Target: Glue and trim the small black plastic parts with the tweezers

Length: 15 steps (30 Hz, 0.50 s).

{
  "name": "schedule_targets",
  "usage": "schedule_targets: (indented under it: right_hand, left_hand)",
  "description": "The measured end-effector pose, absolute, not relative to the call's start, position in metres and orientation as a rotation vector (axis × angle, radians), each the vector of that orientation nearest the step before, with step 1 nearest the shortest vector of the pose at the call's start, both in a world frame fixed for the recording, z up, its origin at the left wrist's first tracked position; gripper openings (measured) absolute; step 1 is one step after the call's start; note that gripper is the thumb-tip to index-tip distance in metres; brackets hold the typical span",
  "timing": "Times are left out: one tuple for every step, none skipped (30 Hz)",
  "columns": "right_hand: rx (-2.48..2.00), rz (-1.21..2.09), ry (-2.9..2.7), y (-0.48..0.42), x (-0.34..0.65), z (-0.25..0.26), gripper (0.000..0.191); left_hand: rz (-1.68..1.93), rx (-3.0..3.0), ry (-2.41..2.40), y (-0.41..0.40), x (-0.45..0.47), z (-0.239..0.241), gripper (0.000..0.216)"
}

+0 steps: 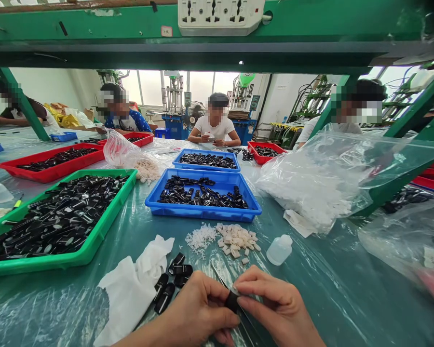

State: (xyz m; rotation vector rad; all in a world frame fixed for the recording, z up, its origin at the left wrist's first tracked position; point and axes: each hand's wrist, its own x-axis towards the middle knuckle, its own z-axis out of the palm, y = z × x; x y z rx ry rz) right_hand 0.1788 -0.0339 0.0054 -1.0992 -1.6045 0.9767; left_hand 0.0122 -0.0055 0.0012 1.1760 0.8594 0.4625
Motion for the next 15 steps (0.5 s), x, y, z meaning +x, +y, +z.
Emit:
schedule_targets:
  right_hand:
    - [-1.098,0.98,-1.604,-0.0338,0.1786,0.0054,0.015]
    - [-1.096,0.982,-1.608,-0.0338,0.1786,0.0054,0.015]
    - [-1.098,0.983,-1.611,-0.0338,0.1786,0.0053,0.015]
    - [-1.101,0.982,-1.613,-0.034,0.1787,0.0053,0.015]
    - [-1.107,0.985,-1.613,-0.0342,0.1789,0.0052,0.015]
    - [-1.112,0.988,-1.612,-0.0345,0.179,0.0051,0.014]
    - [-1.115,0.991,-1.607,-0.0347,0.179,0.0049,0.014]
    - [-1.119,0.992,-1.601,-0.0349,0.1789,0.0047,0.013]
    - [-1.12,0.99,-1.595,-0.0351,0.1788,0.0045,0.013]
    - [-1.118,0.986,-1.59,-0.0351,0.1786,0.0042,0.012]
    - [-1.117,0.98,-1.586,-0.0352,0.1783,0.004,0.011]
    - [-1.117,0.974,-1.584,-0.0352,0.178,0.0038,0.011]
    - [-1.119,0.971,-1.583,-0.0353,0.1777,0.0038,0.01]
    - [-1.123,0.97,-1.583,-0.0354,0.1775,0.004,0.01]
    - [-1.127,0.969,-1.584,-0.0356,0.1773,0.0043,0.009]
  left_hand:
    - [0.459,1.174,0.858,-0.0054,0.0123,0.0014,0.01]
    - [0.456,1.17,0.856,-0.0053,0.0124,0.0015,0.01]
    - [0.455,1.167,0.852,-0.0052,0.0126,0.0016,0.01]
    - [0.456,1.162,0.85,-0.0052,0.0126,0.0017,0.01]
    - [0.457,1.158,0.85,-0.0053,0.0127,0.0017,0.01]
    - [0.456,1.155,0.847,-0.0055,0.0126,0.0017,0.011]
    - [0.456,1.153,0.846,-0.0057,0.0126,0.0016,0.011]
    - [0.454,1.153,0.845,-0.0059,0.0126,0.0015,0.011]
    - [0.453,1.153,0.843,-0.0061,0.0126,0.0013,0.011]
    - [0.452,1.153,0.841,-0.0062,0.0126,0.0011,0.011]
    - [0.451,1.155,0.839,-0.0061,0.0126,0.0009,0.01]
    - [0.453,1.155,0.836,-0.006,0.0126,0.0006,0.01]
    - [0.455,1.156,0.831,-0.0059,0.0126,0.0005,0.01]
    - [0.457,1.159,0.826,-0.0057,0.0125,0.0004,0.01]
    - [0.46,1.161,0.823,-0.0055,0.0124,0.0005,0.01]
